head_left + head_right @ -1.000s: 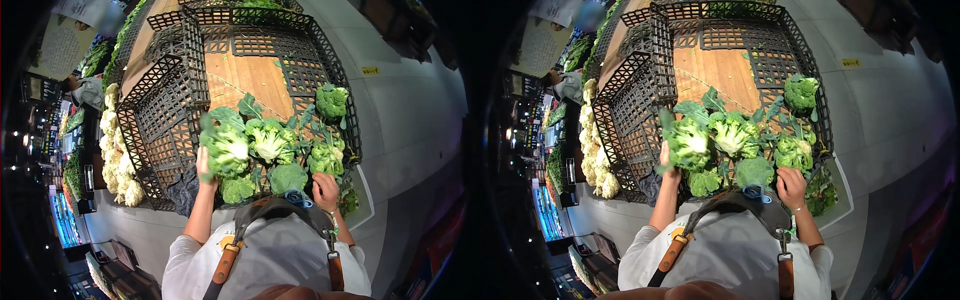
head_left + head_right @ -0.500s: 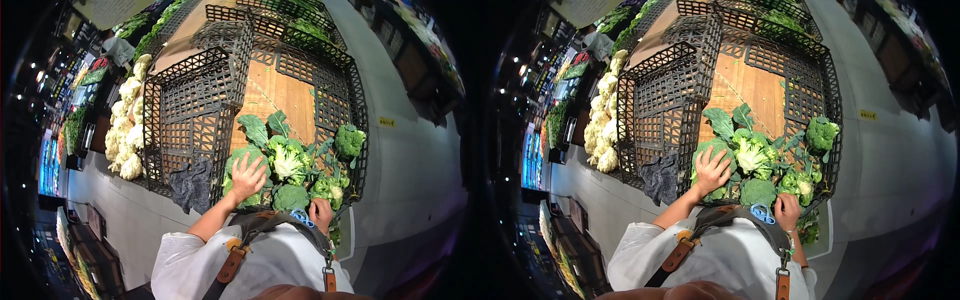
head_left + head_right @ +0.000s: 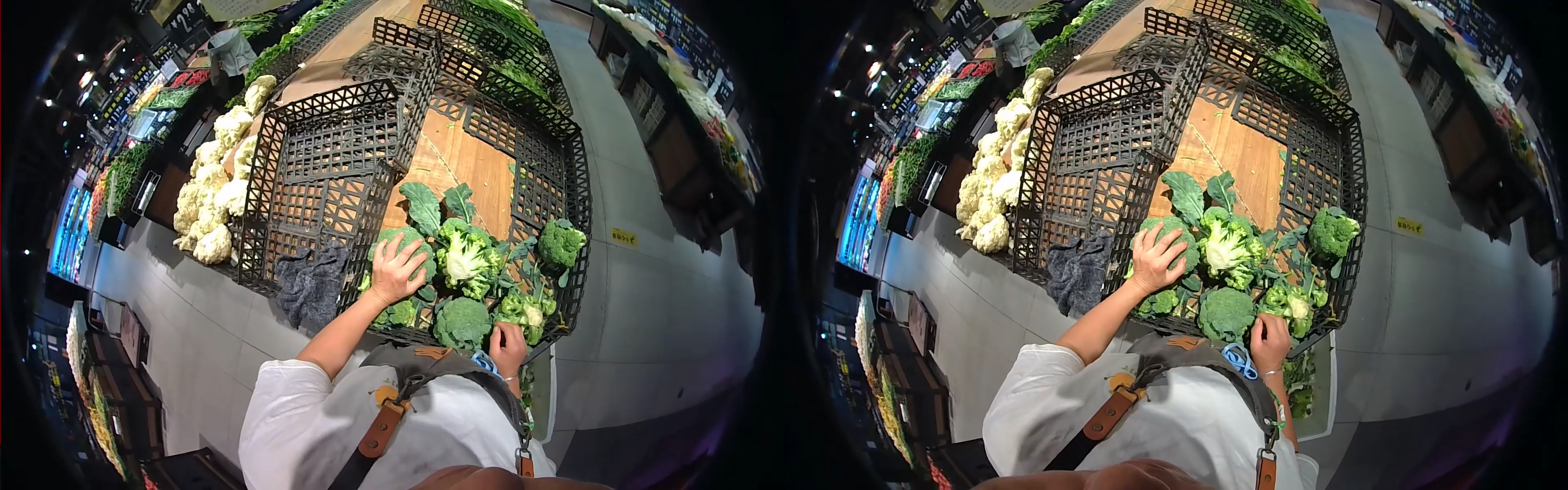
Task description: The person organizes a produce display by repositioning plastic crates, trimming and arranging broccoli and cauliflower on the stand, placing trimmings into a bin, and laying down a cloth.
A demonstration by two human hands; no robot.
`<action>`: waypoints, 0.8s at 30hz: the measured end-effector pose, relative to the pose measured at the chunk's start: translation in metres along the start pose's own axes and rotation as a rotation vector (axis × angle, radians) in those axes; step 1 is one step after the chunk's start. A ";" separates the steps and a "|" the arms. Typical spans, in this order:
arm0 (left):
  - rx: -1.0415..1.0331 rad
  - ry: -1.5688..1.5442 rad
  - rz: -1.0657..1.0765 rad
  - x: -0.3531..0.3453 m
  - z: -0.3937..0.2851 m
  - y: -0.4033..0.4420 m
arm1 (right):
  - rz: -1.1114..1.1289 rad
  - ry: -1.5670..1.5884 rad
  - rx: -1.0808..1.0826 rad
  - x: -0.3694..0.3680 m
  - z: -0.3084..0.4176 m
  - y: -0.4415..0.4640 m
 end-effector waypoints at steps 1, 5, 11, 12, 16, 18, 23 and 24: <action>-0.001 -0.001 0.002 0.000 -0.002 0.001 | -0.001 -0.004 0.013 -0.001 -0.001 -0.001; 0.002 0.000 0.017 -0.003 -0.011 0.001 | 0.025 0.016 0.001 -0.001 -0.004 -0.007; 0.017 0.015 0.026 -0.008 -0.022 -0.003 | 0.047 0.017 -0.012 0.002 0.000 -0.009; 0.021 0.020 0.028 -0.008 -0.022 -0.003 | 0.056 0.011 -0.008 0.002 0.000 -0.009; 0.023 0.043 0.022 -0.013 -0.023 -0.006 | 0.087 0.003 0.001 0.002 -0.001 -0.009; 0.021 0.053 0.023 -0.013 -0.022 -0.006 | 0.095 0.004 -0.005 0.002 -0.002 -0.008; 0.015 0.044 0.030 -0.011 -0.021 -0.003 | 0.089 0.023 -0.043 0.002 0.001 -0.008; 0.015 0.040 0.032 -0.011 -0.020 -0.002 | 0.083 0.023 -0.045 0.002 0.000 -0.007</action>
Point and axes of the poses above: each hand's wrist, its own y-axis towards the middle knuckle, its own x-axis out of the back of the hand, z = x × y, the point moved 2 cm from there along y, towards the middle knuckle, and after that the axes turned 15 degrees about z, right-handed, at the moved point
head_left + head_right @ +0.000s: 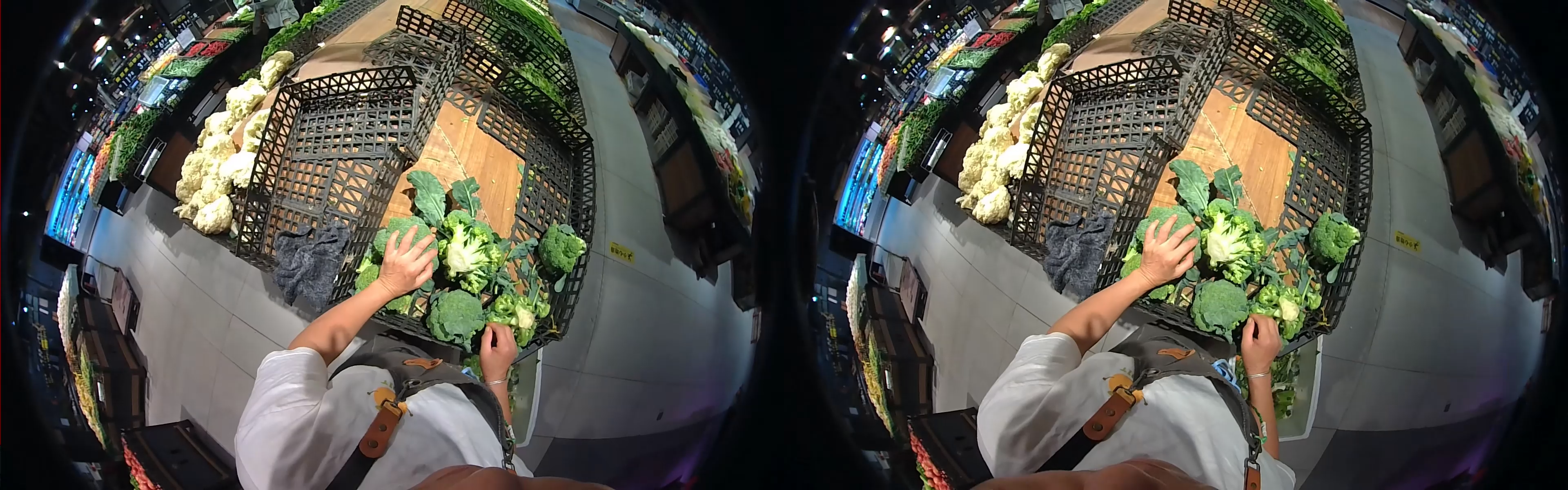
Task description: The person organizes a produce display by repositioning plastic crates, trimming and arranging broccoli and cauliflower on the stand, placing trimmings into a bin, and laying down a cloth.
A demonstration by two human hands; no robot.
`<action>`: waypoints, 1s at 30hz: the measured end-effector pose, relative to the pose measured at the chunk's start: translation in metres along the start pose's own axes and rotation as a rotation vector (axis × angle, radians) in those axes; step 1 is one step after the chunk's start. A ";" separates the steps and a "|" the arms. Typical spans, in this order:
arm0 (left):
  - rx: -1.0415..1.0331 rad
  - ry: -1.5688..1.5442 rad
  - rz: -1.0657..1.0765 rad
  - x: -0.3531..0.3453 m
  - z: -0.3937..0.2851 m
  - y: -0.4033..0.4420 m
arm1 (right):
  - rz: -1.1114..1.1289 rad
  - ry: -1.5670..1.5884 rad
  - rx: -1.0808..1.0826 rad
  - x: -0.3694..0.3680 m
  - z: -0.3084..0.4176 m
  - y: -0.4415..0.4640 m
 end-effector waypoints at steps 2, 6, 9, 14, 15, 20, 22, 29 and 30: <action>0.002 -0.004 0.006 0.001 0.001 0.000 | -0.009 0.003 -0.003 -0.002 -0.001 0.000; 0.010 -0.006 0.009 0.001 0.000 -0.001 | 0.017 -0.019 0.000 0.000 0.001 0.001; 0.020 -0.024 0.055 0.002 -0.004 -0.005 | 0.035 -0.033 0.002 0.000 0.001 0.000; -0.009 -0.101 0.144 0.013 -0.009 -0.016 | 0.070 -0.054 -0.060 -0.002 0.003 -0.002; -0.030 -0.121 0.165 0.015 -0.008 -0.018 | 0.072 -0.066 -0.075 -0.004 0.002 -0.002; -0.038 -0.402 0.102 0.035 0.014 -0.037 | -0.034 -0.109 -0.159 -0.006 -0.005 -0.003; -0.012 -0.332 0.050 0.065 0.042 -0.045 | -0.198 -0.070 -0.178 -0.008 0.005 -0.001; 0.476 -0.043 -0.138 0.121 0.229 -0.098 | -0.371 -0.055 -0.010 -0.036 0.099 0.052; 0.521 -0.030 -0.115 0.128 0.254 -0.107 | -0.340 -0.021 0.004 -0.045 0.105 0.064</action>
Point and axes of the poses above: each hand's wrist, its own y-axis towards the middle knuckle, its own x-axis out of the back of the hand, z = x × y, the point moved 2 cm from there along y, towards the middle knuckle, and after that the axes turned 15 degrees about z, right-handed, at the moved point
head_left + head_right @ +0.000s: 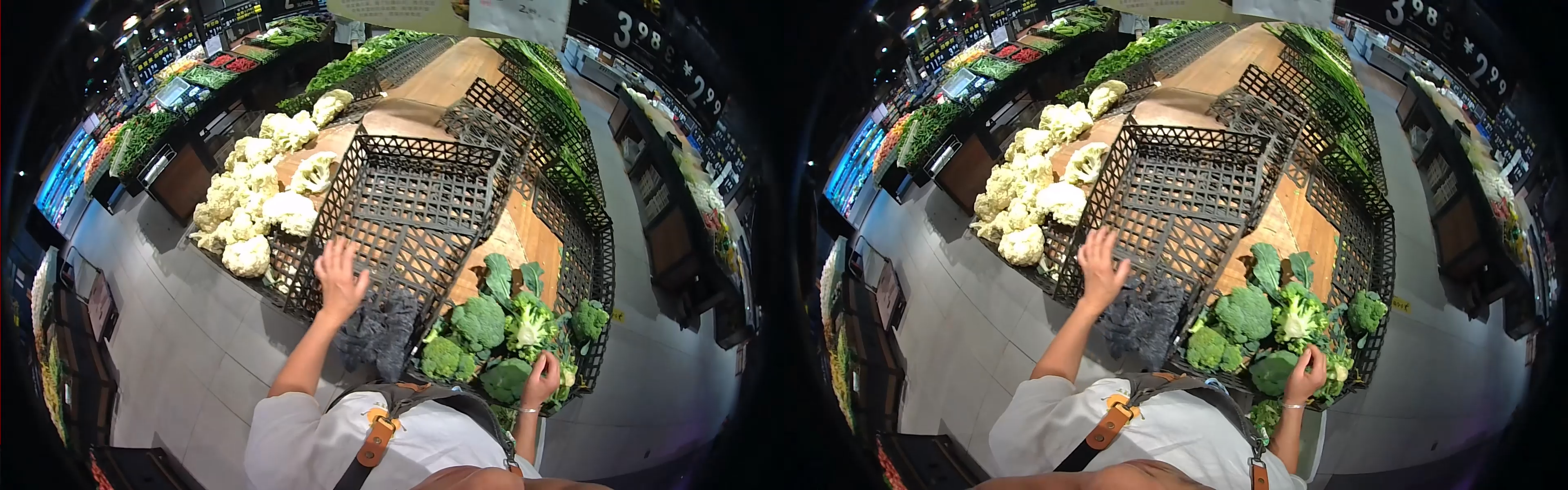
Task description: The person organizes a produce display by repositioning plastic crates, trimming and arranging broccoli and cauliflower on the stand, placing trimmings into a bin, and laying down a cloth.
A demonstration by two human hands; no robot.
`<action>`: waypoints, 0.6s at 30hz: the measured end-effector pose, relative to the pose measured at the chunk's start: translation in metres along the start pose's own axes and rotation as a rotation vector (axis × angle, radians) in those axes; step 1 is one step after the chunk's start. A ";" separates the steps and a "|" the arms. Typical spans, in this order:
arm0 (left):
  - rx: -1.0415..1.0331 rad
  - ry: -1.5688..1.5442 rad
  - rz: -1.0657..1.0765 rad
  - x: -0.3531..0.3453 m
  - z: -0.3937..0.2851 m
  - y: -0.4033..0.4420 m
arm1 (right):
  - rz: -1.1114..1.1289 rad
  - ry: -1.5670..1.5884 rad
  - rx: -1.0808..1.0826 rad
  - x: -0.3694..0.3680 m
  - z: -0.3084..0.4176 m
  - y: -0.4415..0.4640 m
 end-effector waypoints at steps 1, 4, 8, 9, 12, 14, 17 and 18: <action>0.016 -0.010 0.006 0.007 0.025 0.006 | 0.010 -0.018 0.059 -0.009 0.019 0.010; 0.079 -0.074 0.056 0.008 0.086 0.013 | 0.054 -0.041 0.210 -0.043 0.067 0.039; 0.131 -0.203 0.150 0.000 0.137 0.011 | 0.107 -0.133 0.391 -0.091 0.121 0.075; 0.106 -0.226 0.156 -0.010 0.152 0.005 | 0.154 -0.158 0.432 -0.102 0.136 0.085; 0.184 -0.278 0.336 -0.037 0.185 -0.017 | 0.257 -0.306 0.524 -0.134 0.170 0.125; 0.474 -0.478 0.535 -0.028 0.181 -0.014 | 0.243 -0.366 0.672 -0.157 0.181 0.166; 0.396 -0.568 0.476 -0.046 0.194 -0.017 | 0.276 -0.558 0.697 -0.184 0.193 0.243; 0.359 -0.587 0.458 -0.050 0.197 -0.015 | 0.269 -0.614 0.674 -0.193 0.198 0.267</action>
Point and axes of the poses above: each hand's wrist, its own y-axis towards the middle knuckle, its own x-axis out of the back of the hand, z = x × y, the point moved 2 cm from there along y, towards the middle knuckle, and after that the axes turned 15 degrees about z, right-handed, at the moved point
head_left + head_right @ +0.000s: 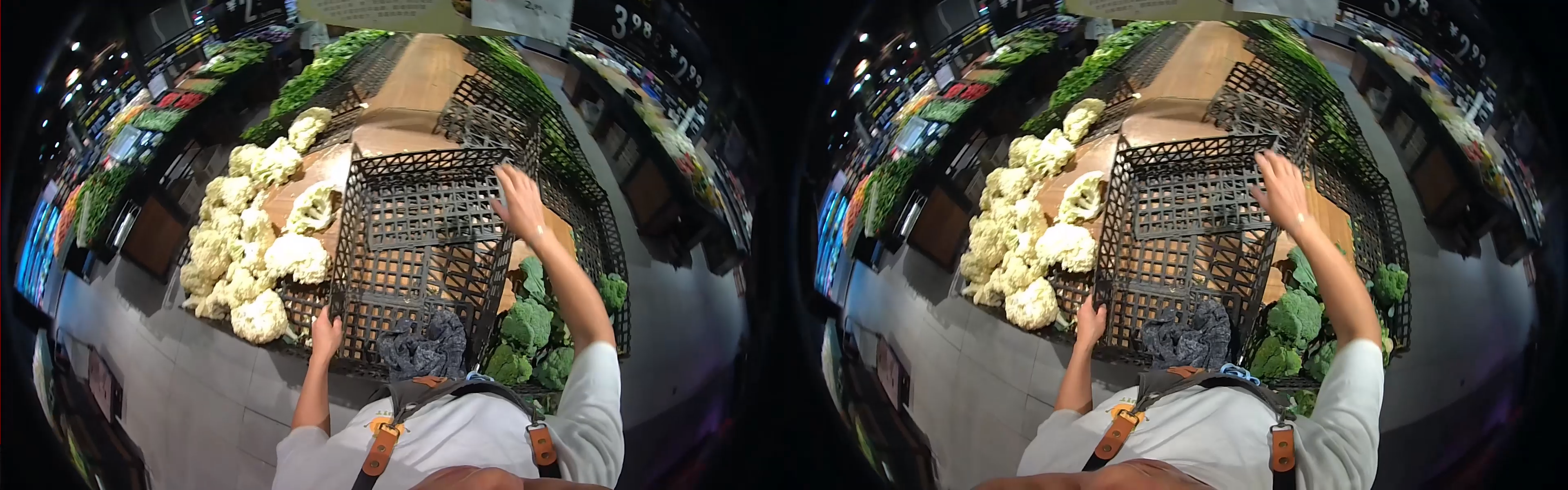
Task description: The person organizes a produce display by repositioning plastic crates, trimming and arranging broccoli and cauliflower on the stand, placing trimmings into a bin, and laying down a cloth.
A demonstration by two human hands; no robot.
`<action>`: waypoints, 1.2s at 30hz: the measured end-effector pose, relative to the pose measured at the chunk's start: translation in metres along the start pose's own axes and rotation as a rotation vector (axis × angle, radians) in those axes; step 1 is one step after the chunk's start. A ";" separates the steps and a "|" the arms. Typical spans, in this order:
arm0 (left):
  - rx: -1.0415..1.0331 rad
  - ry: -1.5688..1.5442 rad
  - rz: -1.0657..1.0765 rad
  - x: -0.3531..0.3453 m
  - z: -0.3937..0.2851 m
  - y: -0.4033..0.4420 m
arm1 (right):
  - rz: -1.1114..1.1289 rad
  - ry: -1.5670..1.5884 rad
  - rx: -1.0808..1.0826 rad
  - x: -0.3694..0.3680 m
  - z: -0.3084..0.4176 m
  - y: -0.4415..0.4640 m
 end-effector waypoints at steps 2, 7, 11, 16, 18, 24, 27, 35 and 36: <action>0.032 -0.047 0.001 0.003 -0.009 -0.002 | 0.023 -0.114 -0.048 -0.010 -0.019 0.042; 0.011 -0.073 -0.013 0.001 -0.009 -0.003 | 0.274 -0.264 -0.144 -0.044 -0.036 0.106; 0.057 -0.124 -0.024 0.002 -0.016 -0.004 | 0.475 -0.278 -0.178 -0.069 -0.047 0.131; 0.016 -0.107 -0.031 0.002 -0.017 -0.005 | 0.172 -0.284 0.095 -0.049 -0.047 0.134; 0.029 -0.150 -0.037 0.003 -0.020 -0.005 | -0.015 -0.389 0.139 -0.021 -0.033 0.131; -0.177 0.102 -0.305 -0.003 -0.026 -0.016 | -0.124 -0.291 0.001 0.058 -0.009 0.093; -0.468 0.413 -0.321 -0.013 -0.072 -0.040 | -0.270 -0.194 -0.024 0.065 -0.014 0.063; -0.495 0.491 0.504 -0.108 -0.115 -0.056 | -0.046 0.765 -0.418 0.052 0.020 -0.016; -0.504 0.510 0.568 -0.112 -0.112 -0.052 | 0.000 0.973 -0.474 0.043 0.025 -0.027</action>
Point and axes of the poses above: each hand's wrist, its own y-axis towards the middle knuckle, its own x-axis out of the back of the hand, z = x × y, the point moved 2 cm from there along y, towards the middle knuckle, and after that the axes turned 15 degrees about z, right-handed, at the moved point
